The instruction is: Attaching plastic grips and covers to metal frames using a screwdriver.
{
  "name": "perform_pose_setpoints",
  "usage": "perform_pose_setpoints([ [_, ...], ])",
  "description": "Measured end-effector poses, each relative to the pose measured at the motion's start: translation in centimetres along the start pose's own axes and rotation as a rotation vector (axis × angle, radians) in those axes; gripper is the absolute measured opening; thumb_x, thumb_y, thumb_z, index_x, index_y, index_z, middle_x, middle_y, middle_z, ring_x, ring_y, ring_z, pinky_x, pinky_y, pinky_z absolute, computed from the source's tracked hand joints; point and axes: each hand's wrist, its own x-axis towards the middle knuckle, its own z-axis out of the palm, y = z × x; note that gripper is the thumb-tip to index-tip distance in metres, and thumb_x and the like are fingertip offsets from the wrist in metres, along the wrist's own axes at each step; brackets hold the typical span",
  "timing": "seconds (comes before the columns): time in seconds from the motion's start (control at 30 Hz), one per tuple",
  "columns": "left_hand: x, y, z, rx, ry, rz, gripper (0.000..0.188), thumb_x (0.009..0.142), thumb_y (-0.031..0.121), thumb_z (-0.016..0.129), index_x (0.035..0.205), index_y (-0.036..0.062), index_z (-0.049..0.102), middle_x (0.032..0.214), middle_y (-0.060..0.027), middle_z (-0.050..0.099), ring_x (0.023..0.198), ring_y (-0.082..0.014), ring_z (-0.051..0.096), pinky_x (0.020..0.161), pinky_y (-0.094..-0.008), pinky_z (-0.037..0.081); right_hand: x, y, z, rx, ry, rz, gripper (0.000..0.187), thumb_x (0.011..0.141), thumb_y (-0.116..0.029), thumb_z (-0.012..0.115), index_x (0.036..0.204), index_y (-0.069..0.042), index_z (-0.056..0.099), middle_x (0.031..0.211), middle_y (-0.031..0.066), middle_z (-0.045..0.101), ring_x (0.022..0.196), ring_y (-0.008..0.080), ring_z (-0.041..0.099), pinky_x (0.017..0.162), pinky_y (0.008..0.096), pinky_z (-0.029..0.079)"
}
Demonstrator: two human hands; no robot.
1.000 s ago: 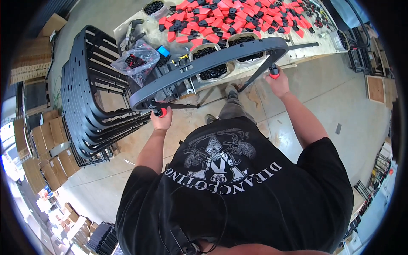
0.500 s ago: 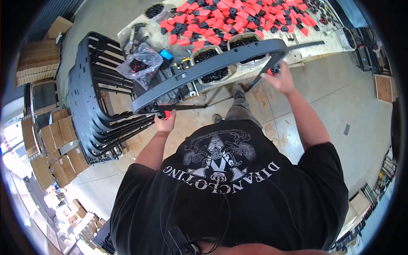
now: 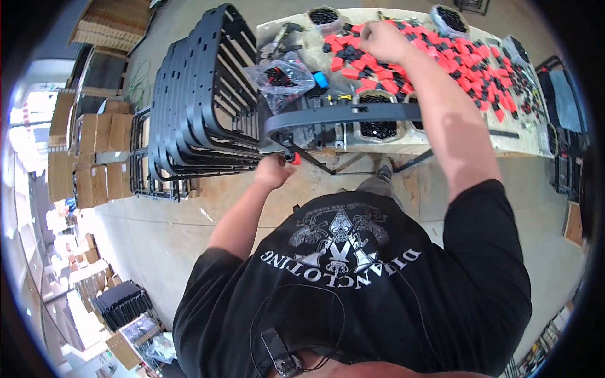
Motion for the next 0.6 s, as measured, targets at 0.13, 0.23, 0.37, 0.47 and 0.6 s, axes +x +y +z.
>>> perform_pose_setpoints([
  [0.13,-3.1,3.8,-9.2,-0.239,0.838,0.350,0.015,0.088,0.012,0.074,0.099,0.0038,0.068,0.083,-0.0112,0.071,0.075,-0.0247,0.072,0.073,-0.0354,0.056,-0.3,2.7,2.0,-0.076,-0.275,0.139,0.031,0.086,-0.030,0.073,0.096,-0.001,0.070,0.087,0.0162,0.072,0.084,0.0279,0.071,0.078,0.0416,0.055],
  [0.23,1.6,8.1,-14.3,-0.266,0.795,0.500,0.017,0.090,0.015,0.070,0.100,0.0019,0.069,0.088,-0.0153,0.072,0.085,-0.0300,0.072,0.079,-0.0378,0.055,-0.6,3.2,2.1,-0.051,-0.398,0.125,0.032,0.087,-0.029,0.074,0.102,-0.001,0.070,0.088,0.0130,0.070,0.084,0.0241,0.067,0.076,0.0394,0.053],
  [0.37,16.3,12.6,-15.3,0.174,0.272,0.353,0.030,0.085,0.015,0.057,0.104,0.0025,0.075,0.113,-0.0237,0.072,0.109,-0.0414,0.068,0.098,-0.0450,0.053,-0.8,3.4,1.7,-0.001,-0.492,0.219,0.035,0.086,-0.030,0.075,0.106,-0.001,0.070,0.093,0.0139,0.071,0.088,0.0245,0.068,0.079,0.0391,0.054],
  [0.47,24.1,10.5,-12.3,0.581,0.032,0.242,0.031,0.086,0.014,0.058,0.109,0.0029,0.075,0.115,-0.0259,0.071,0.110,-0.0409,0.068,0.099,-0.0466,0.053,-1.0,3.6,1.1,0.009,-0.498,0.281,0.037,0.085,-0.030,0.074,0.108,-0.001,0.070,0.099,0.0167,0.073,0.092,0.0269,0.070,0.082,0.0397,0.055],
  [0.6,29.2,6.7,-10.1,0.565,0.118,0.276,0.033,0.087,0.018,0.066,0.115,0.0029,0.072,0.122,-0.0252,0.069,0.113,-0.0401,0.067,0.099,-0.0470,0.052,-1.0,3.5,0.7,-0.026,-0.556,0.341,0.035,0.086,-0.029,0.072,0.106,-0.001,0.070,0.099,0.0175,0.073,0.093,0.0277,0.070,0.084,0.0408,0.055],
])
